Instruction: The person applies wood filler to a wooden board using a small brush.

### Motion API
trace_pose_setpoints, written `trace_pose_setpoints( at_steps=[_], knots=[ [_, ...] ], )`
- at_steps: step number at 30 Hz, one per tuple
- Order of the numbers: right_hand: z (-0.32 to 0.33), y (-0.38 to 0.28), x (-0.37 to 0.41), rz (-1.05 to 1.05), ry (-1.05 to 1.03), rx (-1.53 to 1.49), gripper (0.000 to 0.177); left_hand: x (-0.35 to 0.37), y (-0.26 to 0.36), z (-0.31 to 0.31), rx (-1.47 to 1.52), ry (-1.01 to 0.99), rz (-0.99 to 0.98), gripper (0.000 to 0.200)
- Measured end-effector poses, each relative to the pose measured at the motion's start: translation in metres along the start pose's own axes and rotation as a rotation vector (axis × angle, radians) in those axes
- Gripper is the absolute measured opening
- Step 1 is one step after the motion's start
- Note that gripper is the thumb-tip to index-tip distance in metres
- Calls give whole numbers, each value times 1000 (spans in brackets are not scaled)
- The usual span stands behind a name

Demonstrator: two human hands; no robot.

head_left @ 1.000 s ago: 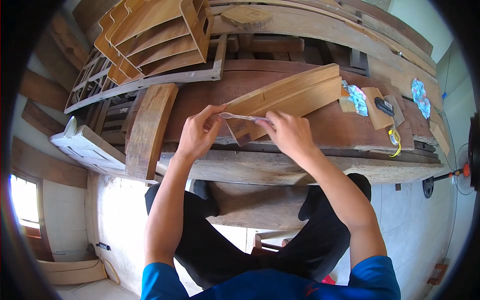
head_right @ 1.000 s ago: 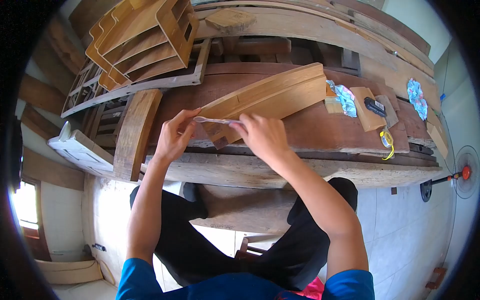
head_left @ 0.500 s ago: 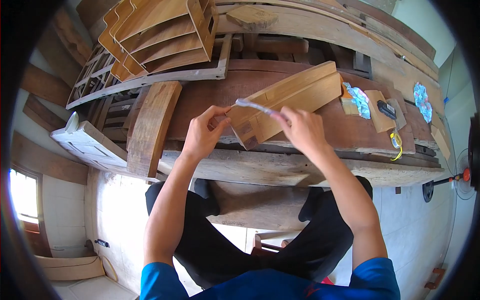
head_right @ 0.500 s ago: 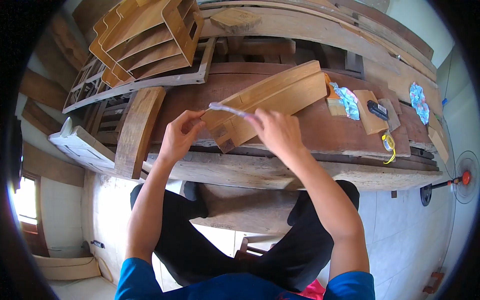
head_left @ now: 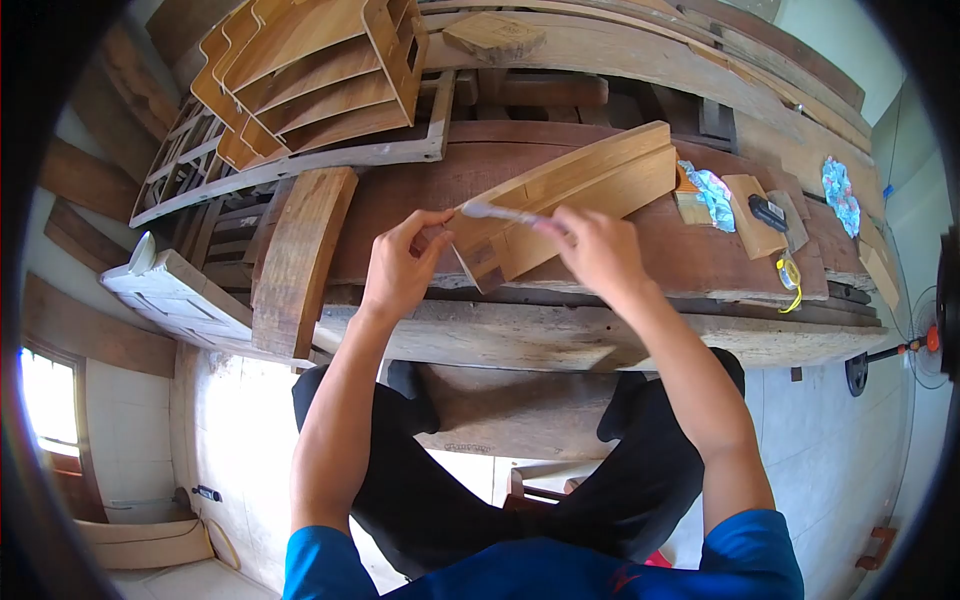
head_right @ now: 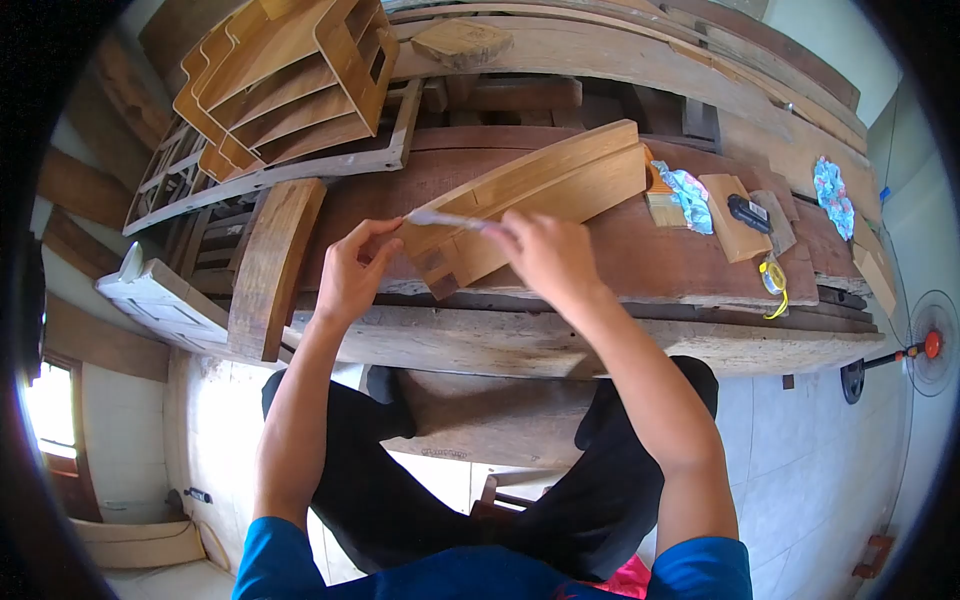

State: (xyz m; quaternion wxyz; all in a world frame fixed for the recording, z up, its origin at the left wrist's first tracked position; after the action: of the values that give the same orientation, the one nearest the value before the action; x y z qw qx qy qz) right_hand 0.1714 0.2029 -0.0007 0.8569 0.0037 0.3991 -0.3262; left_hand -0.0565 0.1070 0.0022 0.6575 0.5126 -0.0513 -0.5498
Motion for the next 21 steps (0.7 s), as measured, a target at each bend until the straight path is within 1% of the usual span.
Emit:
trace_pose_setpoints(
  at_steps=[1, 3, 5, 6, 9, 10, 12, 13, 14, 15, 17, 18, 21],
  knots=[
    [11, 6, -6, 39, 100, 78, 41, 0, 0, 1, 2, -6, 13, 28],
    [3, 10, -4, -82, -77, 67, 40, -4, 4, 1, 13, -16, 32, 27],
    [-12, -8, 11, 3, -40, -2, 40, -4, 2, 1, 21, -14, 27, 26],
    [-4, -26, 9, 125, 80, -28, 41, -4, 3, 1, 21, -22, 22, 26],
    [-1, -12, -2, -3, 7, -31, 34, -3, 8, 2, 16, -20, -17, 25],
    [-5, 4, -5, -70, -85, 25, 33, -3, 7, 4, 18, -24, -22, 24],
    [-3, -3, 0, -17, -48, 21, 38, -4, 6, 5, 32, -24, -36, 24],
    [-3, -5, 5, 8, -27, 22, 40, -4, 5, 4, 43, -38, -10, 24],
    [-11, -12, 12, 55, 19, -38, 40, -3, 4, 3, 52, -56, 12, 24],
    [-7, -13, 7, 65, 31, -15, 40, -4, 3, 2, 57, -81, 34, 24],
    [2, -15, 0, 77, 46, 19, 40, -3, 10, 2, 51, -38, -30, 23],
    [12, -7, -5, 41, 80, 15, 39, -2, 12, 5, 48, -9, -58, 23],
    [2, 12, -1, -69, -68, 105, 39, -4, 11, 6, 5, -20, -22, 22]
  ],
)
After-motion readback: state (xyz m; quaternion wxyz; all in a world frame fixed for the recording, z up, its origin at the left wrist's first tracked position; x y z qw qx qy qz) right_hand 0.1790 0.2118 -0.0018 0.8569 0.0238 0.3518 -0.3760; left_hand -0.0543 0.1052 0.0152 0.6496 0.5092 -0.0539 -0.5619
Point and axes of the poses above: each hand's wrist, its own x-axis away from the middle knuckle, its own z-axis out of the back of the hand, y = z × x, the point moved 9 cm from there along -x, towards the middle knuckle, and after that the axes turned 14 degrees about y, right-handed, at the moved point
